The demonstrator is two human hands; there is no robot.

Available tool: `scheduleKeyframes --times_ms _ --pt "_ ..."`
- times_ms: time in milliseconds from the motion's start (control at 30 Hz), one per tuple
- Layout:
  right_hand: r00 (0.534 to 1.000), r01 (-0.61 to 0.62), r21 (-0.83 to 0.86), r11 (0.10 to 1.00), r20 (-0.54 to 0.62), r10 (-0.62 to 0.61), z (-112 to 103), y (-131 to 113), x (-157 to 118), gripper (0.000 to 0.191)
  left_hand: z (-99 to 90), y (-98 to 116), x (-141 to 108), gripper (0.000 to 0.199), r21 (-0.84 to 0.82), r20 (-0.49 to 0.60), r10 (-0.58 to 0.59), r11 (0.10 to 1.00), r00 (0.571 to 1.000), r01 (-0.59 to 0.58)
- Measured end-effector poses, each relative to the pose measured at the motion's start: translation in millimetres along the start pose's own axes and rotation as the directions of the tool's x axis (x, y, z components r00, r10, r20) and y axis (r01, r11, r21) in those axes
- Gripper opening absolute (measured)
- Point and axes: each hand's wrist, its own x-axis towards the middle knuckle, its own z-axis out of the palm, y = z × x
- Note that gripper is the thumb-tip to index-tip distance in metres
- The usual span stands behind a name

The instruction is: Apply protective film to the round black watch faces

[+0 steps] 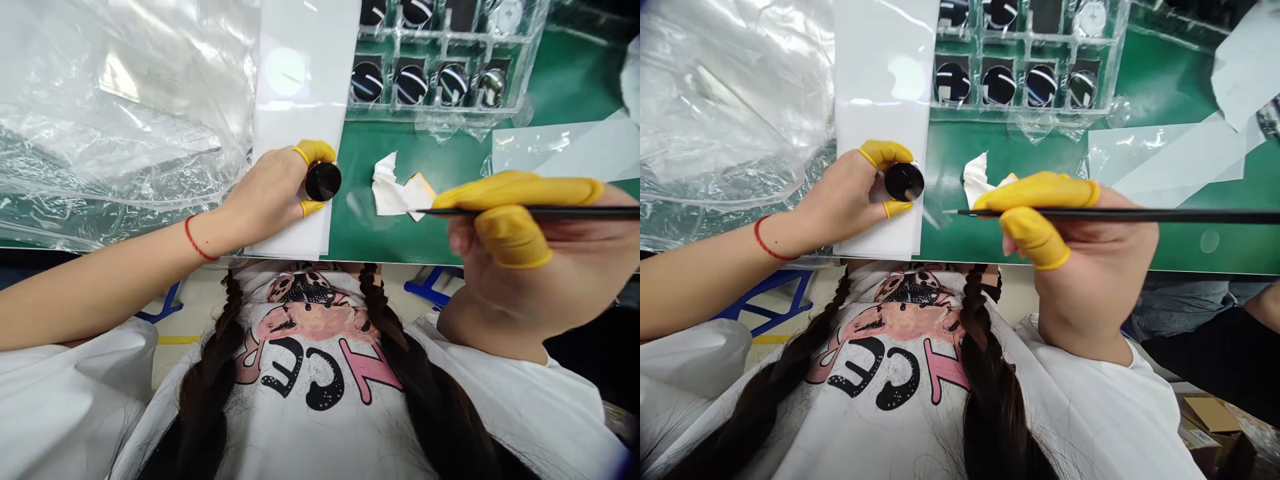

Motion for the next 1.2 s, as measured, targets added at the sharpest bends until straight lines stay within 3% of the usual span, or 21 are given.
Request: scheduleKeyframes --times_ms 67,100,233,367,1200 --pt "0.983 0.155 0.035 0.987 -0.104 -0.151 1.7 1.2 2.7 0.006 -2.4 9.4 -4.2 0.045 -0.065 -0.045 0.014 0.998 0.999 -0.017" --pt "0.981 0.173 0.064 0.983 -0.096 -0.167 3.3 3.4 4.3 0.007 -3.4 15.5 -6.9 0.047 -0.092 -0.068 0.028 0.995 0.997 -0.034" --pt "0.994 0.048 0.169 0.985 0.091 -0.064 6.9 14.0 7.6 0.010 -4.3 41.2 -19.1 0.044 -0.113 -0.118 0.044 0.992 0.992 -0.057" --pt "0.991 0.026 0.210 0.977 0.124 -0.053 2.9 20.9 9.8 0.009 -1.7 54.8 -27.6 0.041 -0.077 -0.097 0.014 0.997 0.995 -0.021" --pt "0.991 -0.029 0.167 0.986 0.131 0.007 -3.7 33.2 15.2 0.020 4.1 59.2 -33.2 0.039 -0.046 -0.104 -0.023 0.999 0.994 0.018"
